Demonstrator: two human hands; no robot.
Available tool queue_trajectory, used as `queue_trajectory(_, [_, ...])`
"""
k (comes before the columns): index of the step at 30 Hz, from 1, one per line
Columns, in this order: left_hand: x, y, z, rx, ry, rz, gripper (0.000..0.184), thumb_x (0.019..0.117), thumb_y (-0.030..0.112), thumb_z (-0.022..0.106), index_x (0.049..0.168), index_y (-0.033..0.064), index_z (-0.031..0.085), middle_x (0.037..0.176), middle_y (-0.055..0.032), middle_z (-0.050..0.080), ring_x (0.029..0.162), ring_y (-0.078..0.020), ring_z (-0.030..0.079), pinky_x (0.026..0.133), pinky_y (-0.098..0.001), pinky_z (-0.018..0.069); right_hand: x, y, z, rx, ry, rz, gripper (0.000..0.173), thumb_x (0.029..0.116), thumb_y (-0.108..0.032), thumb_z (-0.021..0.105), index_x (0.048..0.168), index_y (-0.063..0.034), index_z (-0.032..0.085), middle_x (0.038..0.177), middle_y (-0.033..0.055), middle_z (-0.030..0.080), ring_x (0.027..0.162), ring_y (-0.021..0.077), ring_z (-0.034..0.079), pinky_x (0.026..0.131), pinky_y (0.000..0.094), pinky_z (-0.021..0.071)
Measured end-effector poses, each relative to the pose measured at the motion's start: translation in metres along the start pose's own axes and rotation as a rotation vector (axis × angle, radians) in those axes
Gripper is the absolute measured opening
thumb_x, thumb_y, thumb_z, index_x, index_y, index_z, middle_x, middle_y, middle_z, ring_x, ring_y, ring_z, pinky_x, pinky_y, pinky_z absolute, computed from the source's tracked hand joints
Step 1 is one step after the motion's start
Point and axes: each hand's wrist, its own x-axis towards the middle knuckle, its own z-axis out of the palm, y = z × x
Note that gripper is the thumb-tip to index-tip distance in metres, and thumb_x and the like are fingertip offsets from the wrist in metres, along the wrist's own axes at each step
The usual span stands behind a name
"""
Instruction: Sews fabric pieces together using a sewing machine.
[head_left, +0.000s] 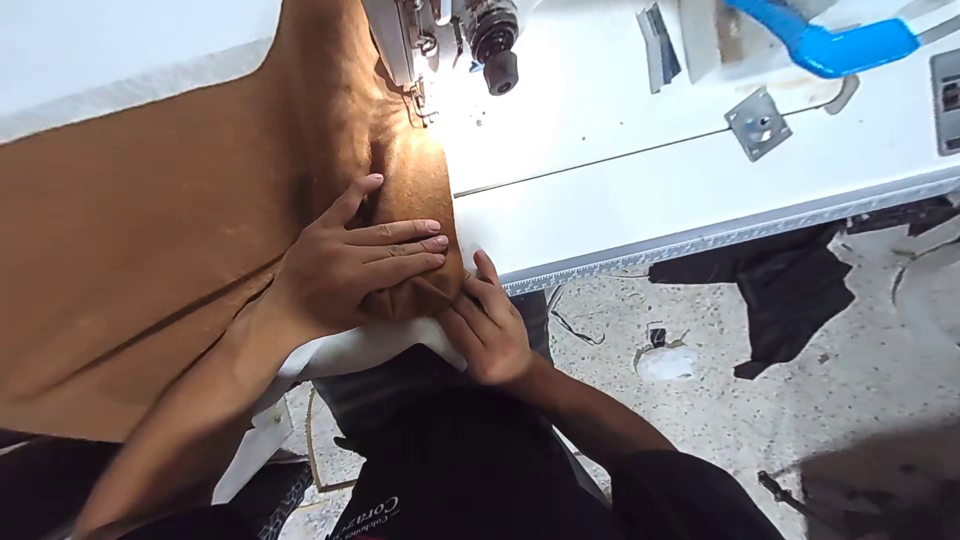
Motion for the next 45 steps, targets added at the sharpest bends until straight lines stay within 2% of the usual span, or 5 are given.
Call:
queue_trajectory(9, [0.003,-0.004,-0.002,0.018,-0.011,-0.006,0.037,0.097,0.012,0.053,0.127,0.0166,0.075,0.133,-0.0006,0.071,0.136,-0.0211,0.057,0.126,-0.0617,0.0186,0.003,0.0,0.002,-0.03,0.008,0.01,0.017,0.0978,-0.001,0.06,0.106,0.0015,0.075,0.109,0.019,0.076,0.113,0.0359,0.07,0.112,0.0545,0.047])
queue_trajectory(22, [0.012,-0.027,-0.01,0.014,-0.022,-0.008,0.046,0.0856,0.009,0.055,0.126,0.0167,0.074,0.132,0.0018,0.071,0.134,-0.0181,0.059,0.124,-0.062,0.0226,0.024,0.006,0.0,-0.038,-0.077,0.084,0.023,0.0973,-0.005,0.058,0.112,-0.0023,0.075,0.118,0.015,0.075,0.125,0.0352,0.065,0.118,0.0543,0.0394])
queue_trajectory(25, [0.014,-0.032,-0.012,-0.007,-0.029,-0.012,0.043,0.0871,0.009,0.055,0.125,0.0149,0.074,0.132,0.0011,0.071,0.135,-0.0197,0.058,0.124,-0.062,0.0249,0.03,0.006,-0.001,-0.03,-0.094,0.114,0.023,0.0982,-0.003,0.056,0.109,-0.0027,0.076,0.118,0.0142,0.075,0.124,0.0337,0.065,0.119,0.0553,0.0386])
queue_trajectory(33, [0.02,-0.044,-0.018,0.02,-0.047,-0.034,0.044,0.0849,0.013,0.056,0.124,0.0179,0.075,0.134,0.005,0.069,0.137,-0.0171,0.057,0.123,-0.0681,0.0211,0.043,0.007,-0.004,-0.091,-0.178,0.167,0.028,0.0992,-0.006,0.054,0.117,-0.0038,0.075,0.126,0.0141,0.073,0.129,0.0324,0.063,0.12,0.0557,0.0368])
queue_trajectory(45, [0.031,-0.068,-0.027,0.016,0.03,-0.027,0.041,0.0843,0.011,0.052,0.118,0.0147,0.076,0.125,-0.0002,0.074,0.127,-0.0195,0.064,0.122,-0.0611,0.0282,0.07,0.017,-0.001,-0.145,-0.277,0.208,0.033,0.101,-0.004,0.049,0.122,-0.0078,0.074,0.13,0.0081,0.072,0.133,0.0254,0.06,0.124,0.0508,0.0328])
